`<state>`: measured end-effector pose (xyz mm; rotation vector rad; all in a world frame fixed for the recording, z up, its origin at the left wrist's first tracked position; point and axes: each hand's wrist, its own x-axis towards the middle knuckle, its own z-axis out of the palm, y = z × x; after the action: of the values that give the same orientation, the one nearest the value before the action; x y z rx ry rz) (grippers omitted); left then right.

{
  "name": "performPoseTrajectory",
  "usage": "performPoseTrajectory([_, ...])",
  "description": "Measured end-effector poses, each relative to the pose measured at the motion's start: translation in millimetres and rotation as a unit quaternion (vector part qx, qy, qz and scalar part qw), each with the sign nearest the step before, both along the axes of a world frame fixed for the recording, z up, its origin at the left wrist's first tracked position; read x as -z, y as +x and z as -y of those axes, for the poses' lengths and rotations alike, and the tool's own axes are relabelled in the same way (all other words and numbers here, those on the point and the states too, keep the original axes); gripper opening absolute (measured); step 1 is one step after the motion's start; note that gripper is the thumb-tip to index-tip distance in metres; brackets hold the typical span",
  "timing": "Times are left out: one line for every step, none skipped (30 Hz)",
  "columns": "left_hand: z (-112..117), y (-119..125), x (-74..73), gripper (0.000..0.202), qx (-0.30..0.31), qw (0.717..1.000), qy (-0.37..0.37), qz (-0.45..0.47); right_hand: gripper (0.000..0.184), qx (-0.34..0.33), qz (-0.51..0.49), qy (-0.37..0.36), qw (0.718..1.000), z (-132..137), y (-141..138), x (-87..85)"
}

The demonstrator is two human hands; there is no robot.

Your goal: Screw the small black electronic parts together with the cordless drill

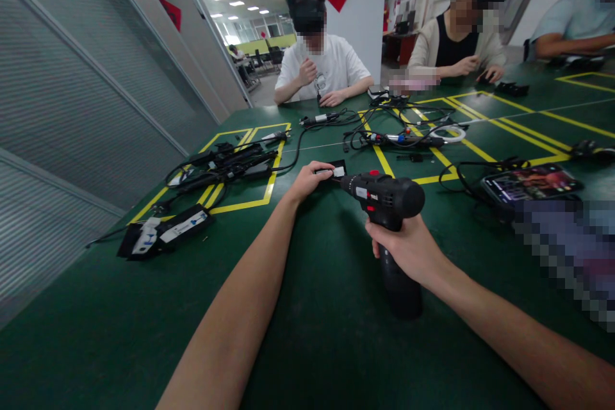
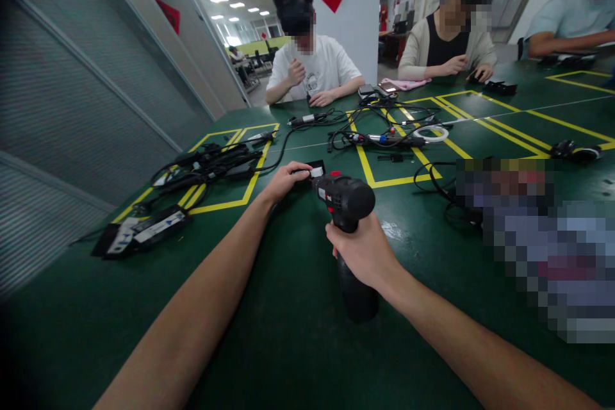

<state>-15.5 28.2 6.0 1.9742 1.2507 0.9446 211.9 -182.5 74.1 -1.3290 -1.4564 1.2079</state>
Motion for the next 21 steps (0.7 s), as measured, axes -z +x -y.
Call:
performPoseTrajectory([-0.4,-0.3,0.5,0.034,0.002,1.0,0.001,0.001,0.012,0.002,0.001,-0.001,1.0,0.0,0.3,0.4])
performPoseTrajectory([-0.7,-0.5,0.8,0.034,0.002,1.0,0.0,0.0,0.011,0.002,0.001,-0.004,1.0,-0.1,0.4,0.4])
performPoseTrajectory([-0.9,-0.6,0.9,0.034,0.001,1.0,-0.001,-0.001,0.011,0.001,0.0,-0.006,1.0,-0.1,0.4,0.0])
performPoseTrajectory([-0.9,-0.5,0.9,0.035,-0.001,1.0,-0.002,-0.003,0.011,-0.001,-0.001,-0.01,1.0,-0.2,0.2,-0.7])
performPoseTrajectory([-0.8,-0.3,0.7,0.035,-0.003,1.0,-0.003,-0.005,0.011,-0.002,-0.002,-0.012,1.0,-0.2,0.0,-1.7])
performPoseTrajectory([-0.5,0.0,0.3,0.035,-0.004,1.0,-0.003,-0.007,0.011,-0.003,-0.002,-0.014,1.0,-0.1,-0.3,-2.7])
performPoseTrajectory([-0.2,0.3,-0.1,0.035,-0.006,1.0,-0.003,-0.009,0.011,-0.004,-0.002,-0.014,1.0,-0.1,-0.6,-3.7])
performPoseTrajectory([0.1,0.6,-0.5,0.035,-0.007,1.0,-0.002,-0.01,0.011,-0.004,-0.001,-0.014,1.0,0.1,-0.8,-4.5])
performPoseTrajectory([0.5,0.8,-0.8,0.034,-0.009,1.0,-0.002,-0.011,0.01,-0.003,-0.001,-0.013,1.0,0.2,-1.0,-5.1])
performPoseTrajectory([0.8,1.0,-1.1,0.034,-0.011,1.0,-0.002,-0.011,0.01,-0.004,-0.002,-0.012,1.0,0.4,-1.1,-5.5])
performPoseTrajectory([1.0,1.1,-1.3,0.034,-0.012,1.0,-0.002,-0.01,0.01,-0.004,-0.003,-0.01,1.0,0.5,-1.2,-5.5])
performPoseTrajectory([1.3,1.1,-1.4,0.034,-0.011,1.0,-0.002,-0.009,0.01,-0.004,-0.003,-0.009,1.0,0.6,-1.1,-5.3])
performPoseTrajectory([1.5,1.2,-1.5,0.034,-0.01,1.0,-0.003,-0.007,0.01,-0.005,-0.001,-0.008,1.0,0.6,-1.0,-4.9])
performPoseTrajectory([1.7,1.2,-1.7,0.034,-0.009,1.0,-0.003,-0.006,0.01,-0.005,-0.001,-0.007,1.0,0.5,-0.9,-4.3])
performPoseTrajectory([2.0,1.4,-1.9,0.034,-0.008,1.0,-0.004,-0.005,0.01,-0.005,-0.001,-0.008,1.0,0.3,-0.8,-3.6])
performPoseTrajectory([2.2,1.6,-2.2,0.034,-0.009,1.0,-0.006,-0.006,0.01,-0.005,-0.002,-0.009,1.0,0.1,-0.7,-2.9])
performPoseTrajectory([2.6,1.8,-2.5,0.034,-0.012,1.0,-0.008,-0.007,0.01,-0.004,-0.005,-0.009,1.0,-0.1,-0.6,-2.2])
performPoseTrajectory([2.9,2.1,-2.8,0.034,-0.014,1.0,-0.011,-0.007,0.01,-0.005,-0.01,-0.008,1.0,-0.3,-0.6,-1.6])
performPoseTrajectory([3.2,2.4,-3.1,0.034,-0.016,1.0,-0.013,-0.008,0.01,-0.004,-0.015,-0.007,1.0,-0.5,-0.5,-1.2])
performPoseTrajectory([3.4,2.6,-3.3,0.034,-0.017,1.0,-0.014,-0.008,0.01,-0.003,-0.018,-0.008,1.0,-0.6,-0.4,-0.9])
performPoseTrajectory([3.6,2.8,-3.4,0.034,-0.018,1.0,-0.015,-0.008,0.01,-0.002,-0.02,-0.008,1.0,-0.7,-0.3,-0.7])
